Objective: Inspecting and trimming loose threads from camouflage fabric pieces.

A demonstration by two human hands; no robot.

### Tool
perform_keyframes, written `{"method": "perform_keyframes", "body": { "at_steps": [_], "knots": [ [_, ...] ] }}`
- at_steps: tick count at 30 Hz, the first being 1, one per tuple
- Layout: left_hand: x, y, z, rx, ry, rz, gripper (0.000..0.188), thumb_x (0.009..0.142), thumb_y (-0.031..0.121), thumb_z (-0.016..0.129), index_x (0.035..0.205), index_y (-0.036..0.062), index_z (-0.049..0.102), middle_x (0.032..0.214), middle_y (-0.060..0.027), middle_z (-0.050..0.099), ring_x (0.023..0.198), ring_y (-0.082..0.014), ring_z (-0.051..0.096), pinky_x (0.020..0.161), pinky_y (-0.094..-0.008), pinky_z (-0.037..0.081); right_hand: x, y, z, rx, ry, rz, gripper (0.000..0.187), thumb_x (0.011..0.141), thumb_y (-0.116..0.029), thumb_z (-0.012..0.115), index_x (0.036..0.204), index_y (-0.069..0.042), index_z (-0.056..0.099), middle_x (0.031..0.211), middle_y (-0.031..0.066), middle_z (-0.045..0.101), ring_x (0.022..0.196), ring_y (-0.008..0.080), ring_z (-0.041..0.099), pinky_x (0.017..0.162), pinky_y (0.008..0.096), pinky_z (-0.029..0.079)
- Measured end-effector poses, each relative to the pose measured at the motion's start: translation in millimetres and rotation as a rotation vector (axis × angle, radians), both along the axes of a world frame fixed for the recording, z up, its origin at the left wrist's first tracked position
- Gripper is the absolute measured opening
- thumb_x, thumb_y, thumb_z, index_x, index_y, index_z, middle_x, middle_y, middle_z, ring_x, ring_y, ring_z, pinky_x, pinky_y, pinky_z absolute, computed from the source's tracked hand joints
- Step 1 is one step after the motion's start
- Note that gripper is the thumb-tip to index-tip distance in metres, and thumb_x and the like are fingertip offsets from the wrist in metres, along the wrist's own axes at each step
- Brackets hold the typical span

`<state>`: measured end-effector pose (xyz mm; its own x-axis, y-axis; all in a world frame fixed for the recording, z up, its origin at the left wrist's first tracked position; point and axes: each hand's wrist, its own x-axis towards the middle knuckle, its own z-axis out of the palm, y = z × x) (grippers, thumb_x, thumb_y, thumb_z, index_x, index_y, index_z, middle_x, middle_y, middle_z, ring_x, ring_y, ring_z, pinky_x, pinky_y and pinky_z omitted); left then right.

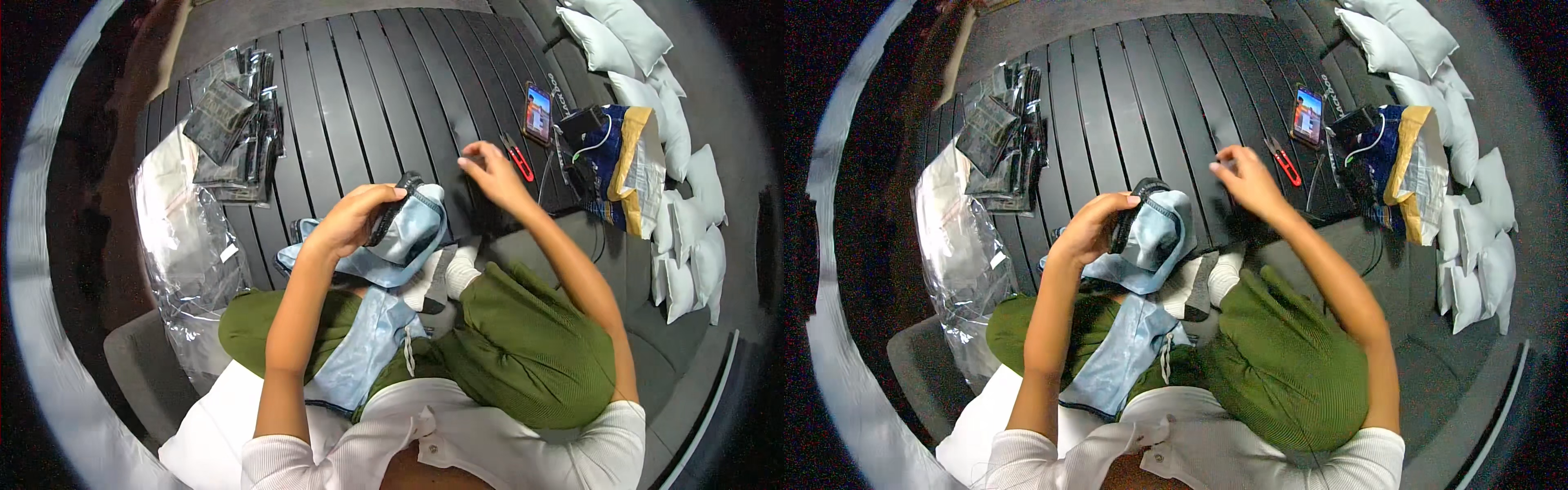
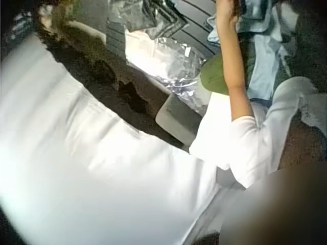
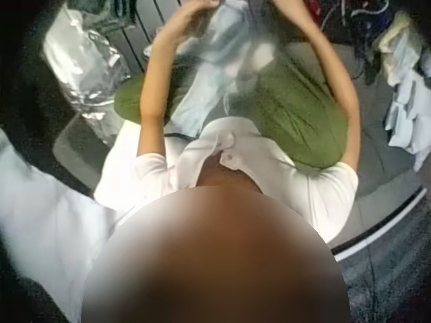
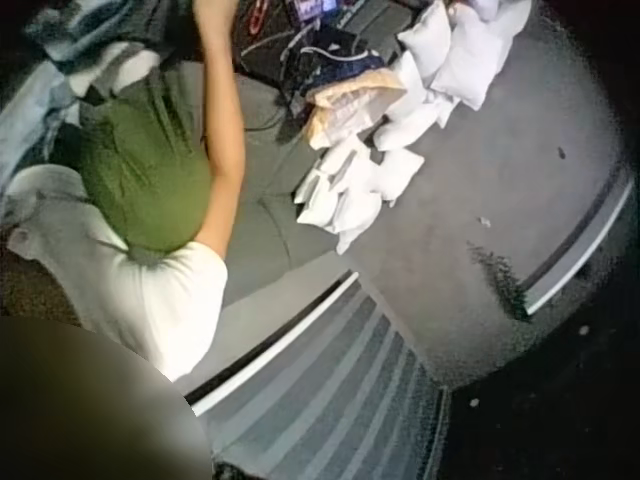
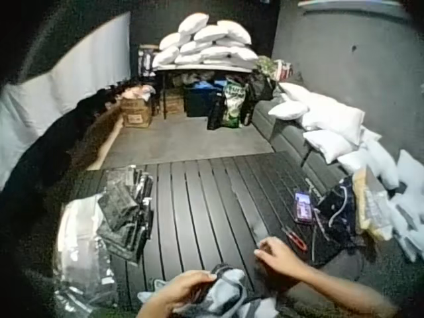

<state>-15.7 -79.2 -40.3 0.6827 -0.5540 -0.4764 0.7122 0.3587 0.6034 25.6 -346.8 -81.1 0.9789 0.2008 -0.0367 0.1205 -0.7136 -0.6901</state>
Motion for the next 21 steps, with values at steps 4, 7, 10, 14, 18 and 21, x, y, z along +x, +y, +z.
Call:
{"method": "perform_keyframes", "body": {
  "at_steps": [4, 7, 10, 14, 18, 21],
  "knots": [
    [-0.2, -1.1, -1.1, 0.019, 0.019, 0.045, 0.014, 0.078, 0.018, 0.055, 0.08, 0.0051, 0.058, 0.073, 0.0016, 0.056, 0.063, -0.0066, 0.052, 0.055, -0.0194, 0.04, 15.1, -39.1, -1.3, -0.534, -0.219, -0.007, 0.037, 0.073, -0.022, 0.06, 0.104, -0.003, 0.048, 0.103, 0.0155, 0.048, 0.094, 0.0315, 0.048, 0.08, 0.0392, 0.04],
    [2.5, -3.0, 0.7, -0.007, 0.02, 0.096, 0.013, 0.079, 0.018, 0.054, 0.079, 0.0051, 0.057, 0.072, 0.0013, 0.056, 0.061, -0.0069, 0.052, 0.054, -0.0201, 0.041, 13.0, -55.9, -8.1, -0.844, -0.336, 0.041, 0.042, 0.07, -0.022, 0.061, 0.105, -0.005, 0.046, 0.101, 0.0126, 0.047, 0.089, 0.03, 0.049, 0.074, 0.0407, 0.041],
    [4.7, -2.9, -8.4, -0.095, 0.041, 0.106, 0.014, 0.079, 0.018, 0.054, 0.08, 0.0048, 0.057, 0.072, 0.0005, 0.056, 0.062, -0.0073, 0.053, 0.056, -0.021, 0.043, 6.4, -68.3, -13.8, -0.92, -0.21, 0.068, 0.046, 0.07, -0.021, 0.061, 0.109, -0.004, 0.042, 0.099, 0.0131, 0.048, 0.088, 0.0294, 0.05, 0.073, 0.0403, 0.042],
    [7.1, -5.7, -11.3, -0.046, 0.049, 0.16, 0.018, 0.081, 0.022, 0.055, 0.08, 0.0044, 0.057, 0.073, -0.0002, 0.057, 0.063, -0.0073, 0.053, 0.057, -0.0205, 0.043, 7.4, -75.1, -13.8, -0.906, -0.131, 0.085, 0.049, 0.07, -0.021, 0.061, 0.11, -0.003, 0.04, 0.096, 0.0138, 0.049, 0.089, 0.0293, 0.051, 0.073, 0.0396, 0.043],
    [9.2, -9.1, -17.5, -0.025, 0.046, 0.11, 0.021, 0.082, 0.024, 0.056, 0.08, 0.0032, 0.059, 0.073, -0.0009, 0.059, 0.063, -0.0073, 0.054, 0.058, -0.0201, 0.043, 10.2, -72.1, -11.6, -0.874, -0.084, 0.087, 0.049, 0.07, -0.02, 0.061, 0.111, -0.004, 0.039, 0.096, 0.014, 0.049, 0.09, 0.0296, 0.051, 0.073, 0.0398, 0.043],
    [9.8, -8.2, -24.2, -0.043, 0.065, 0.091, 0.021, 0.081, 0.023, 0.056, 0.081, 0.0022, 0.061, 0.074, -0.0016, 0.061, 0.063, -0.0075, 0.055, 0.059, -0.0199, 0.044, 12.9, -78.4, -16.7, -0.825, -0.041, 0.074, 0.048, 0.07, -0.016, 0.059, 0.112, -0.004, 0.039, 0.094, 0.0147, 0.05, 0.088, 0.0305, 0.052, 0.074, 0.04, 0.043]
  ]
}}
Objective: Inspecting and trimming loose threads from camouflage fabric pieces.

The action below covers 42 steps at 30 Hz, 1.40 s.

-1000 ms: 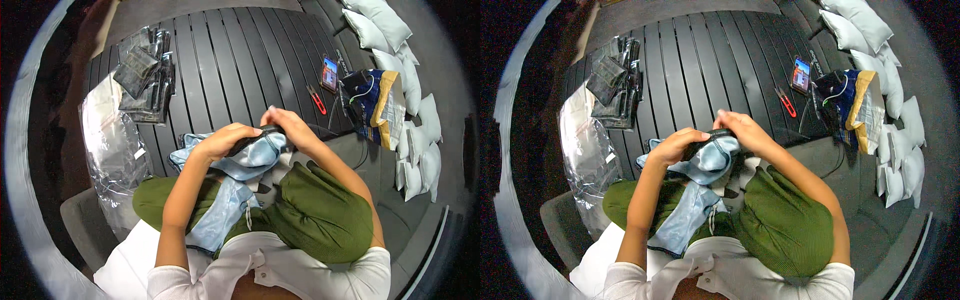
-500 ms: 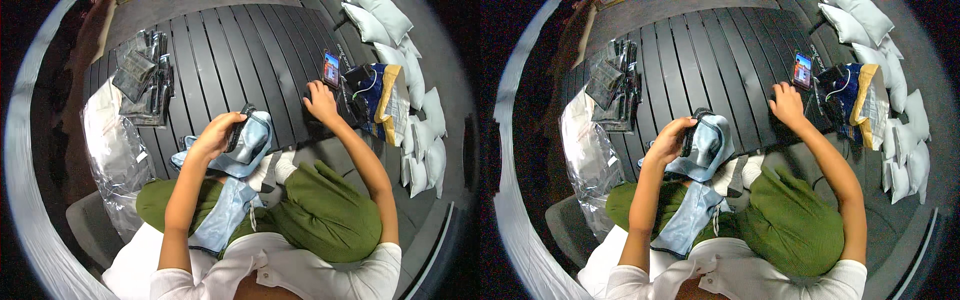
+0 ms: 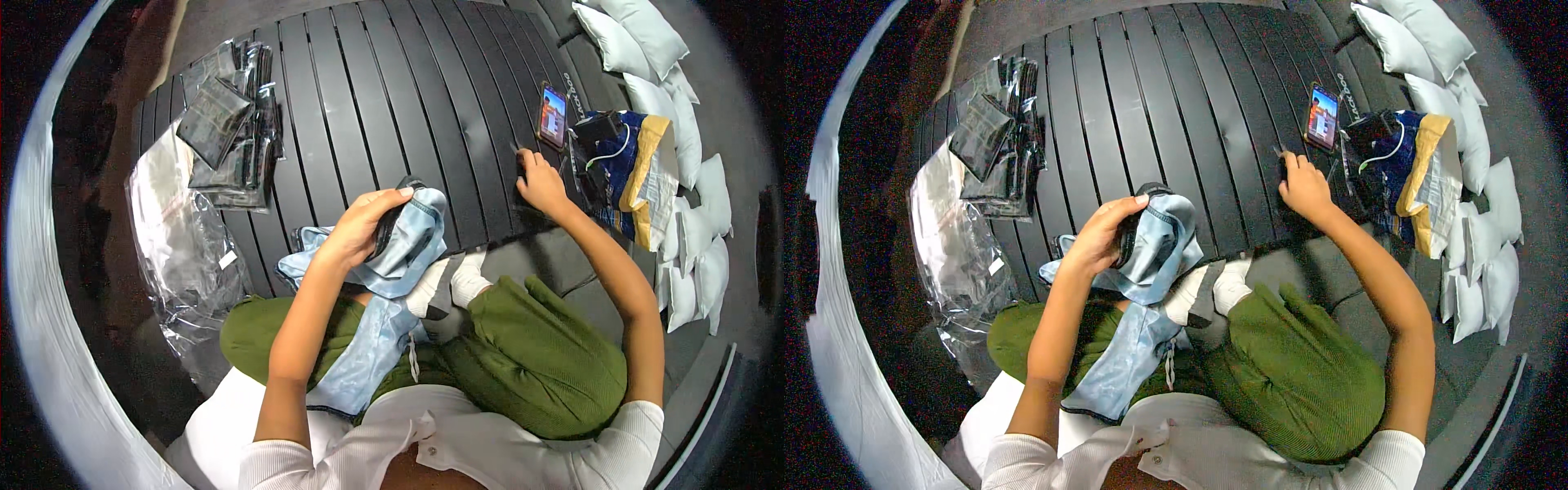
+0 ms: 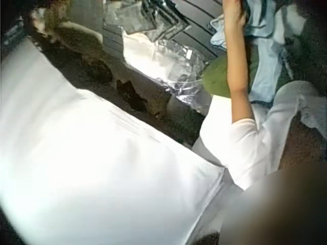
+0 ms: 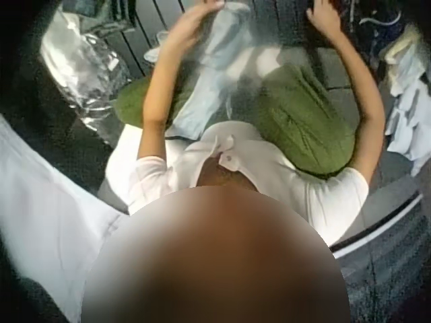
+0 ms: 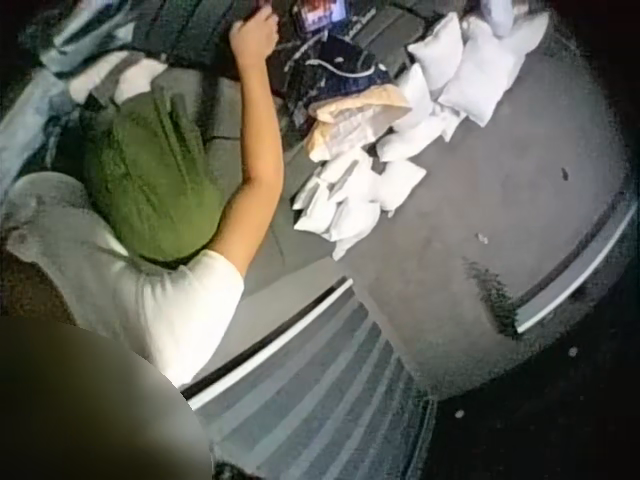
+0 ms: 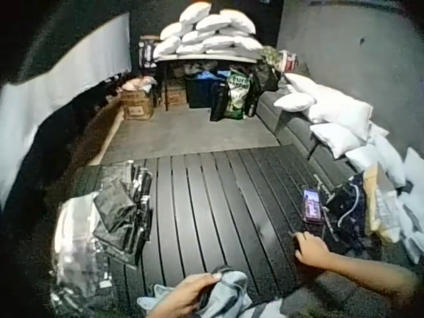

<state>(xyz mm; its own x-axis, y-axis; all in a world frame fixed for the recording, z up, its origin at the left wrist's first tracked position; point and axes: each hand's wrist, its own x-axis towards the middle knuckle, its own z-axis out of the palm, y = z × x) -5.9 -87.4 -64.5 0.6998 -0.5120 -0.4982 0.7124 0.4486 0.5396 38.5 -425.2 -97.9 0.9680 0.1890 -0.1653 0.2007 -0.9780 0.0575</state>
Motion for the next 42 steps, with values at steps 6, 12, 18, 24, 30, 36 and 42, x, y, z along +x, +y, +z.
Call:
{"method": "perform_keyframes", "body": {
  "at_steps": [6, 12, 18, 24, 30, 36, 42],
  "knots": [
    [1.6, 4.1, 12.5, -0.036, -0.046, -0.037, 0.017, 0.08, 0.018, 0.056, 0.086, 0.0019, 0.059, 0.077, -0.0005, 0.06, 0.064, -0.007, 0.055, 0.06, -0.0188, 0.043, -2.5, -7.4, -9.0, 0.151, 0.011, 0.007, 0.047, 0.068, -0.005, 0.052, 0.112, -0.003, 0.037, 0.095, 0.0207, 0.052, 0.089, 0.035, 0.052, 0.077, 0.0405, 0.042],
    [-2.8, -1.2, 13.9, 0.001, -0.07, -0.094, 0.015, 0.082, 0.014, 0.054, 0.092, 0.0038, 0.058, 0.077, 0.0039, 0.057, 0.067, -0.0024, 0.052, 0.059, -0.0165, 0.041, 6.7, -4.4, -11.5, 0.101, 0.004, -0.055, 0.031, 0.068, -0.01, 0.055, 0.095, -0.002, 0.043, 0.078, 0.0195, 0.057, 0.078, 0.0357, 0.055, 0.069, 0.0427, 0.044],
    [-8.2, -6.1, 21.4, 0.119, -0.172, -0.17, 0.019, 0.081, 0.018, 0.057, 0.094, 0.0051, 0.059, 0.075, 0.0058, 0.056, 0.061, -0.0012, 0.048, 0.053, -0.015, 0.037, 13.2, -4.8, -10.5, 0.077, -0.044, -0.032, 0.029, 0.064, -0.015, 0.058, 0.083, 0.0, 0.043, 0.07, 0.023, 0.056, 0.066, 0.0373, 0.056, 0.061, 0.0446, 0.047],
    [-14.7, -13.2, 17.2, 0.147, -0.201, -0.189, 0.02, 0.08, 0.02, 0.059, 0.093, 0.006, 0.061, 0.067, 0.0094, 0.051, 0.052, 0.0005, 0.038, 0.046, -0.0143, 0.028, 24.0, 9.0, 12.1, -0.005, -0.066, 0.064, 0.027, 0.066, -0.016, 0.056, 0.083, 0.001, 0.043, 0.068, 0.021, 0.057, 0.065, 0.0378, 0.056, 0.059, 0.0455, 0.047],
    [-14.3, -10.8, 9.0, 0.041, -0.128, -0.148, 0.018, 0.084, 0.024, 0.054, 0.08, 0.0071, 0.059, 0.058, 0.0093, 0.044, 0.05, 0.0004, 0.037, 0.045, -0.0154, 0.026, 11.4, 53.8, 41.3, 0.597, 0.125, -0.017, 0.017, 0.073, -0.009, 0.048, 0.087, 0.0, 0.044, 0.058, 0.0107, 0.051, 0.047, 0.0187, 0.052, 0.045, 0.0302, 0.043],
    [-14.3, -12.9, 11.2, -0.044, -0.128, -0.051, 0.017, 0.084, 0.022, 0.054, 0.08, 0.0061, 0.058, 0.06, 0.0084, 0.044, 0.05, 0.0006, 0.037, 0.045, -0.0139, 0.027, -13.4, 82.6, 80.3, 0.966, 0.654, -0.393, 0.008, 0.08, -0.008, 0.041, 0.086, -0.004, 0.043, 0.062, 0.0007, 0.046, 0.041, 0.0087, 0.044, 0.036, 0.0231, 0.036],
    [-14.9, -8.6, 24.8, -0.123, -0.196, -0.107, 0.027, 0.08, 0.008, 0.056, 0.105, -0.002, 0.055, 0.087, -0.0018, 0.061, 0.073, -0.0032, 0.054, 0.065, -0.0169, 0.043, -26.5, 88.6, 108.7, 1.129, 0.682, -0.484, 0.013, 0.084, -0.014, 0.044, 0.094, -0.008, 0.041, 0.062, 0.0012, 0.051, 0.04, 0.0066, 0.042, 0.037, 0.0191, 0.031]
  ]
}}
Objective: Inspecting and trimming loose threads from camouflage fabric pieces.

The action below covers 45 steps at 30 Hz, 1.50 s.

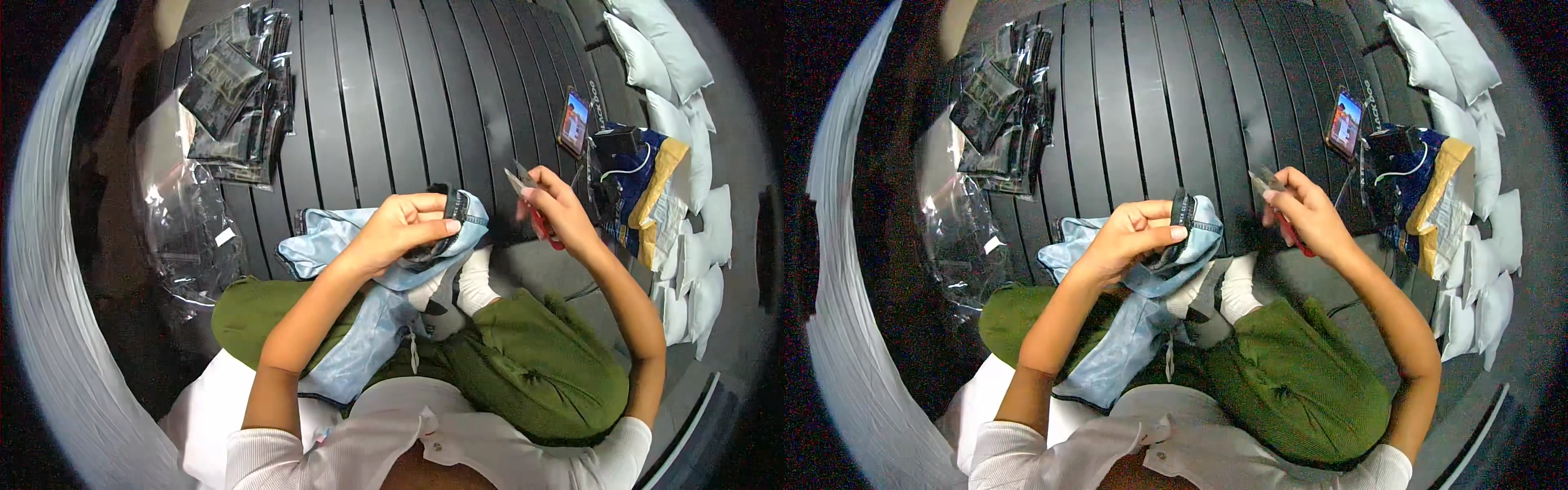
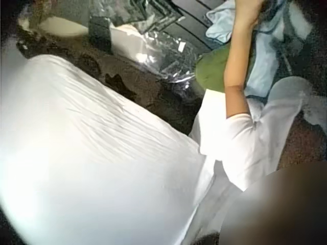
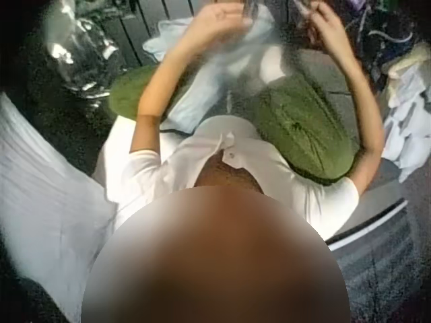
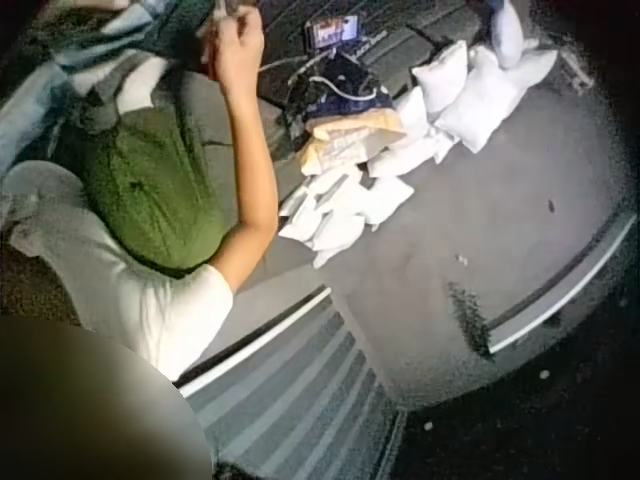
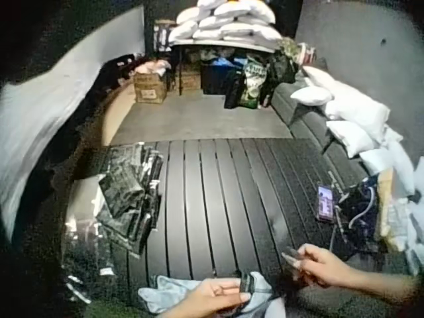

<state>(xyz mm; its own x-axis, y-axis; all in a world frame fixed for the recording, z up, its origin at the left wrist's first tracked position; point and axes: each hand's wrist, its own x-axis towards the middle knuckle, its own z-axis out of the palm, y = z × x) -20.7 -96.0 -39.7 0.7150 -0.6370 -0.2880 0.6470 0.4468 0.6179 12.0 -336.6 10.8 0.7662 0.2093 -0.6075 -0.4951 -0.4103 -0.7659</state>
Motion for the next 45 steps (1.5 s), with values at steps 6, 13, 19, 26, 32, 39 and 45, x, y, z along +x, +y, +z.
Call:
{"method": "perform_keyframes", "body": {
  "at_steps": [6, 13, 19, 26, 32, 39, 45],
  "knots": [
    [-2.7, -0.8, 10.3, 0.043, -0.035, -0.014, 0.031, 0.077, 0.003, 0.059, 0.106, -0.0048, 0.053, 0.089, -0.0048, 0.062, 0.075, -0.0056, 0.057, 0.069, -0.019, 0.045, -10.3, 5.1, 20.2, -0.212, -0.463, 0.114, 0.014, 0.085, -0.017, 0.05, 0.089, -0.003, 0.048, 0.053, -0.0051, 0.04, 0.043, 0.0032, 0.034, 0.04, 0.019, 0.028],
    [-2.5, -0.6, 11.1, 0.0, 0.023, 0.007, 0.033, 0.078, 0.009, 0.058, 0.108, -0.0039, 0.052, 0.084, -0.0022, 0.061, 0.068, -0.0026, 0.055, 0.061, -0.0158, 0.044, -23.8, 25.1, 33.3, -0.225, -0.666, 0.316, 0.012, 0.081, -0.005, 0.047, 0.074, 0.001, 0.04, 0.064, 0.004, 0.036, 0.057, 0.0089, 0.034, 0.05, 0.0221, 0.029],
    [-3.6, -0.8, 18.6, -0.107, 0.142, -0.074, 0.028, 0.085, 0.007, 0.046, 0.111, -0.0016, 0.049, 0.075, 0.0029, 0.055, 0.051, 0.0031, 0.037, 0.041, -0.0117, 0.025, -35.9, 29.9, 28.6, -0.174, -0.798, 0.517, 0.027, 0.064, 0.003, 0.062, 0.068, -0.004, 0.036, 0.066, 0.0087, 0.043, 0.053, 0.0189, 0.04, 0.049, 0.0267, 0.034],
    [-5.8, 1.0, 15.1, -0.129, 0.121, -0.115, 0.039, 0.083, 0.011, 0.051, 0.119, 0.0002, 0.043, 0.069, 0.0044, 0.053, 0.048, 0.0023, 0.037, 0.039, -0.0134, 0.027, -37.7, 45.1, 30.9, -0.104, -0.786, 0.521, 0.03, 0.067, -0.001, 0.065, 0.069, -0.005, 0.034, 0.075, 0.0112, 0.049, 0.055, 0.0158, 0.04, 0.049, 0.0247, 0.034],
    [-7.8, 3.7, 17.7, -0.073, 0.089, -0.107, 0.046, 0.081, 0.014, 0.054, 0.124, 0.0034, 0.039, 0.064, 0.0058, 0.048, 0.045, 0.0004, 0.033, 0.04, -0.0142, 0.026, -45.0, 53.9, 27.3, -0.149, -0.676, 0.494, 0.034, 0.067, -0.003, 0.067, 0.068, -0.005, 0.033, 0.071, 0.0069, 0.045, 0.054, 0.011, 0.035, 0.048, 0.0224, 0.031],
    [-9.1, 5.0, 19.0, -0.028, 0.038, -0.099, 0.05, 0.083, 0.009, 0.05, 0.128, 0.0011, 0.03, 0.052, 0.0072, 0.035, 0.042, -0.0018, 0.026, 0.038, -0.0187, 0.019, -44.6, 59.1, 22.6, -0.14, -0.633, 0.45, 0.032, 0.068, -0.004, 0.066, 0.066, -0.005, 0.034, 0.061, 0.0037, 0.037, 0.052, 0.0123, 0.035, 0.046, 0.0244, 0.029],
    [-7.9, 7.2, 19.0, -0.019, 0.028, -0.104, 0.051, 0.081, 0.012, 0.053, 0.128, 0.0048, 0.034, 0.055, 0.0073, 0.039, 0.044, -0.0015, 0.03, 0.04, -0.0174, 0.023, -44.9, 60.9, 22.5, -0.129, -0.653, 0.435, 0.032, 0.067, -0.002, 0.065, 0.066, -0.005, 0.033, 0.062, 0.0034, 0.037, 0.052, 0.0111, 0.034, 0.046, 0.0237, 0.028]
  ]
}}
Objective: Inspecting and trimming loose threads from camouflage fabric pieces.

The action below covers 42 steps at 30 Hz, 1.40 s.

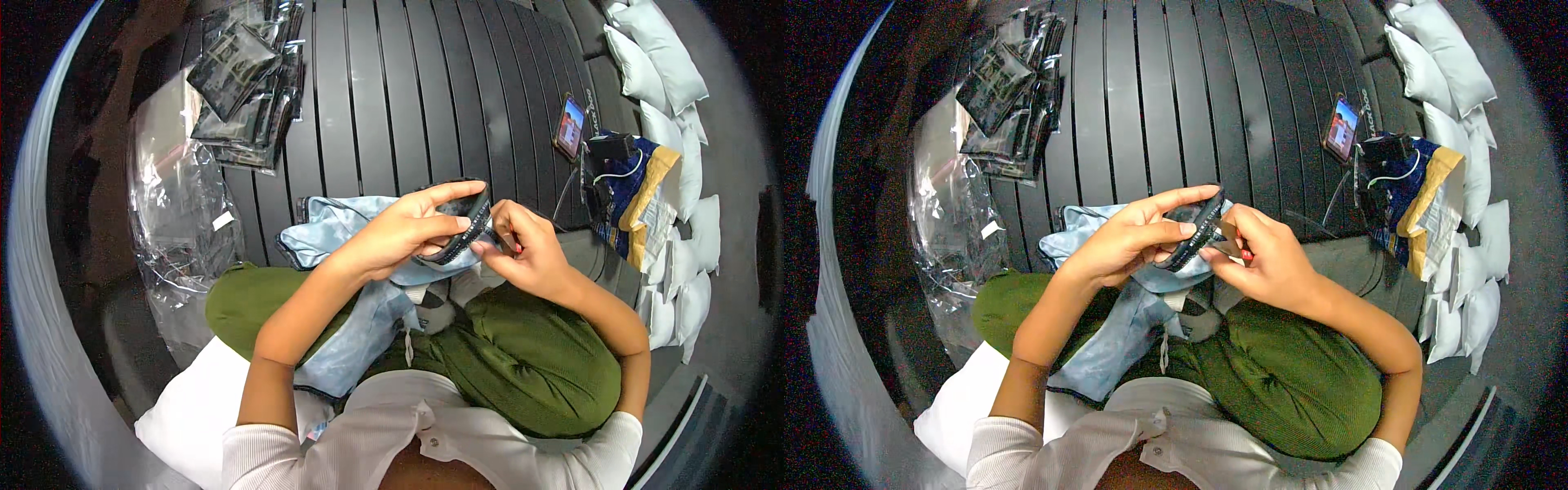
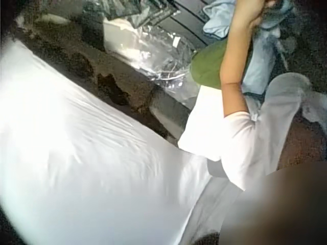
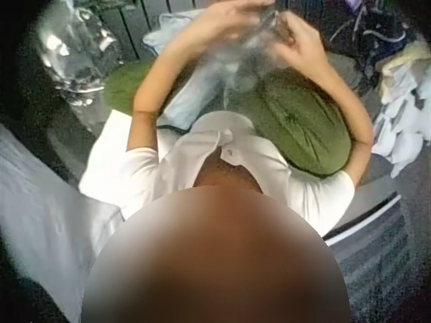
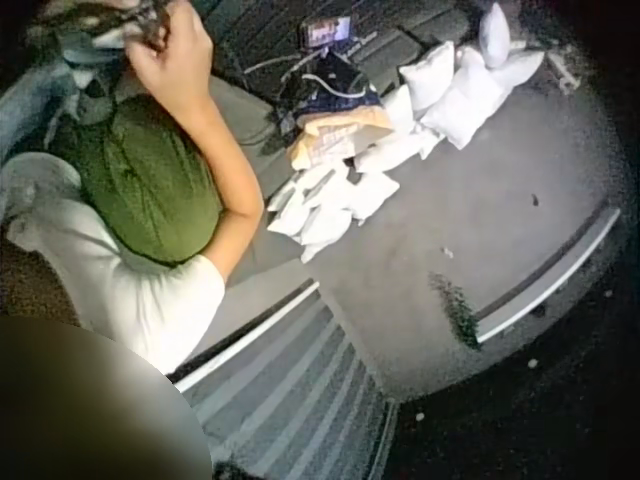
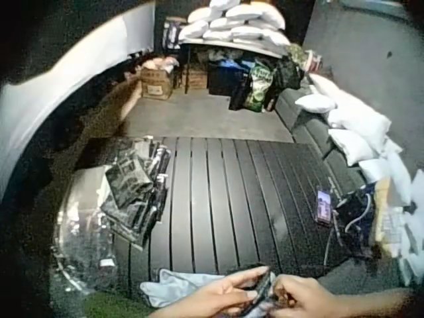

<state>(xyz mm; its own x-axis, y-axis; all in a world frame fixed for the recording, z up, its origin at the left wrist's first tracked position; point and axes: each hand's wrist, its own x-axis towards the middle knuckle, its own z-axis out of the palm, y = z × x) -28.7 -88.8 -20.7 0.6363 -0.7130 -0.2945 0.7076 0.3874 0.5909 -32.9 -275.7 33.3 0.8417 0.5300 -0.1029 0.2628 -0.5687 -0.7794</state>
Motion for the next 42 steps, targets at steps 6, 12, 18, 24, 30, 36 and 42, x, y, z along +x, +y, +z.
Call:
{"method": "perform_keyframes", "body": {
  "at_steps": [6, 12, 18, 24, 30, 36, 42],
  "knots": [
    [0.5, 0.2, 0.0, -0.026, -0.014, 0.002, 0.051, 0.081, 0.012, 0.053, 0.128, 0.0056, 0.034, 0.058, 0.0078, 0.04, 0.045, -0.0014, 0.031, 0.041, -0.0173, 0.023, 2.5, -3.6, -1.6, 0.009, 0.005, 0.002, 0.03, 0.069, 0.002, 0.061, 0.066, -0.005, 0.032, 0.064, 0.0037, 0.038, 0.054, 0.0099, 0.032, 0.047, 0.0226, 0.027],
    [0.3, -0.4, 0.6, -0.036, -0.115, 0.029, 0.054, 0.081, 0.009, 0.054, 0.13, 0.0061, 0.031, 0.063, 0.0067, 0.045, 0.053, -0.0006, 0.035, 0.046, -0.0172, 0.027, 4.3, -7.7, -1.7, 0.031, 0.082, -0.014, 0.03, 0.072, 0.004, 0.058, 0.066, -0.005, 0.03, 0.066, 0.0027, 0.038, 0.057, 0.0085, 0.033, 0.051, 0.0207, 0.029],
    [-3.4, 0.9, 2.8, 0.064, -0.263, 0.061, 0.063, 0.074, -0.001, 0.06, 0.13, 0.0073, 0.031, 0.085, -0.001, 0.058, 0.074, -0.0032, 0.05, 0.066, -0.0164, 0.041, 6.0, -17.3, -9.7, 0.216, 0.286, -0.14, 0.029, 0.078, 0.0, 0.056, 0.065, -0.008, 0.031, 0.064, -0.0022, 0.034, 0.058, 0.0056, 0.03, 0.052, 0.0201, 0.027],
    [11.2, 20.1, 1.2, 0.169, -0.331, -0.041, 0.054, 0.073, 0.005, 0.064, 0.121, 0.0053, 0.041, 0.081, 0.0017, 0.058, 0.068, -0.0009, 0.047, 0.06, -0.0146, 0.035, 19.2, -26.9, -0.9, 0.416, 0.363, -0.28, 0.031, 0.078, -0.005, 0.056, 0.064, -0.013, 0.029, 0.062, -0.0045, 0.034, 0.047, 0.0027, 0.031, 0.038, 0.0168, 0.025],
    [11.9, 15.1, -27.7, 0.489, -0.972, -0.081, 0.036, 0.071, 0.027, 0.067, 0.094, 0.0004, 0.059, 0.078, -0.0098, 0.059, 0.068, -0.0174, 0.053, 0.064, -0.0298, 0.042, 47.2, -32.3, 53.1, 0.602, 0.242, -0.549, 0.031, 0.073, -0.007, 0.057, 0.063, -0.013, 0.028, 0.061, -0.0034, 0.035, 0.05, 0.0045, 0.033, 0.044, 0.0171, 0.027],
    [20.5, 47.2, 6.3, 0.52, -1.12, 0.413, 0.021, 0.063, 0.018, 0.072, 0.075, 0.0014, 0.065, 0.071, -0.0074, 0.06, 0.082, -0.0192, 0.053, 0.075, -0.0315, 0.042, 45.1, -40.0, 100.5, 0.65, -0.085, -0.343, 0.028, 0.066, -0.009, 0.053, 0.062, -0.012, 0.025, 0.055, -0.0007, 0.029, 0.049, 0.0074, 0.026, 0.047, 0.0221, 0.026],
    [-18.9, 76.0, 68.3, 0.415, -1.209, 0.739, 0.018, 0.064, 0.015, 0.069, 0.072, -0.0013, 0.065, 0.055, -0.0065, 0.056, 0.058, -0.02, 0.058, 0.066, -0.0321, 0.046, 58.6, -44.5, 61.6, 0.267, 0.09, -0.325, 0.029, 0.073, -0.008, 0.058, 0.069, -0.011, 0.029, 0.079, 0.0013, 0.043, 0.061, 0.0059, 0.032, 0.056, 0.0193, 0.03]
  ]
}}
